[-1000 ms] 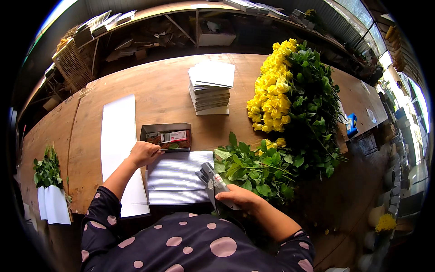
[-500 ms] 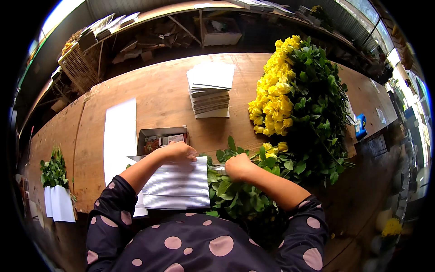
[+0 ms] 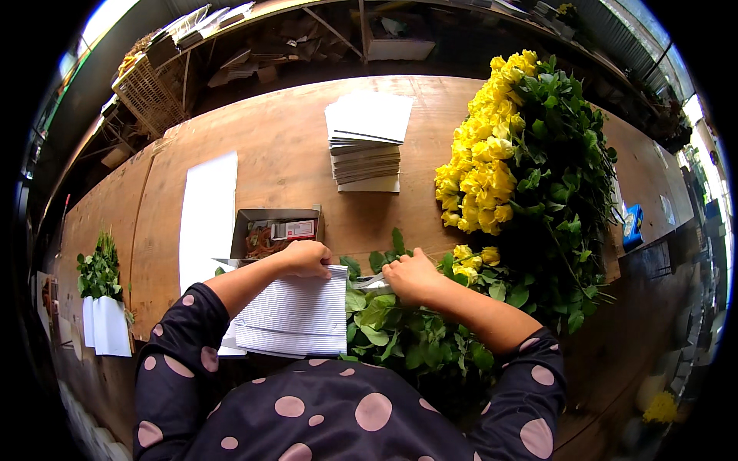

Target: The person arranges yellow roses and green leaves into a white box, then wraps the box with white paper. They handle the flowers and leaves by hand, placing them carefully inside the box and folding the paper around it.

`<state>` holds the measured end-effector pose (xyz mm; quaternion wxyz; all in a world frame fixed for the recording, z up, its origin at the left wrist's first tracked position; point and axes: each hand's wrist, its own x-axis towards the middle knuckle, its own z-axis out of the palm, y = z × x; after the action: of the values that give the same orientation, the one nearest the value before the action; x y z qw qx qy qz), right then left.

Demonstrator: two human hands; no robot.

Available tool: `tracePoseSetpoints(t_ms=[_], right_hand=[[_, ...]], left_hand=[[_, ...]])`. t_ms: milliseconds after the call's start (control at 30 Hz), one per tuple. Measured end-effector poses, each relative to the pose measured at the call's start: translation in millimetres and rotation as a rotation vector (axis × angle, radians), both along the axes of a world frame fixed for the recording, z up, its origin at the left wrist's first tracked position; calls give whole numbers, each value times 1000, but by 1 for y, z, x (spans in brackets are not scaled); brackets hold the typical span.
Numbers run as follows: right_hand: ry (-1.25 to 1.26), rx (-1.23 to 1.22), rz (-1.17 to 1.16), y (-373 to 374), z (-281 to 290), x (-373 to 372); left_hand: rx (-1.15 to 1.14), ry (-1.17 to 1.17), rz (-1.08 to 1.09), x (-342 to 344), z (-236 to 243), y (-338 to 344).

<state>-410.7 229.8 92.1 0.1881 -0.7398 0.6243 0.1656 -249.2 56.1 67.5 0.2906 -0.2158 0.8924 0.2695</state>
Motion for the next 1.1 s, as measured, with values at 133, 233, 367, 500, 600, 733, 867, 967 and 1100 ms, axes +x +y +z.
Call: tracePoseSetpoints(t_ms=[133,233,367,500,600,733,867,967,1100], right_hand=[[41,-199,-39,-8,9,-28],[-12,-285,29,-19,3,-28],[-36,-139,126,-35,0,-16],[-50,-132,193,-44,-7,-12],[-63,-182,210,-50,-22,-19],[-66,-264,243,-51,-35,-28],[-110,-212,165,-47,-32,-27],[-199,-80,84,-46,-25,-34],[-321,-133,-237,-21,-18,-58]], left_hand=[[-64,-8,33,-2,4,8],[-56,-7,63,-1,3,6],[-38,-22,89,-1,4,7],[-50,-27,95,-1,1,8],[-62,-26,92,-1,-2,8],[-137,-42,9,-7,-5,7],[-93,-70,43,-8,0,6],[-71,-20,-1,-4,0,2],[-338,70,-69,8,19,21]])
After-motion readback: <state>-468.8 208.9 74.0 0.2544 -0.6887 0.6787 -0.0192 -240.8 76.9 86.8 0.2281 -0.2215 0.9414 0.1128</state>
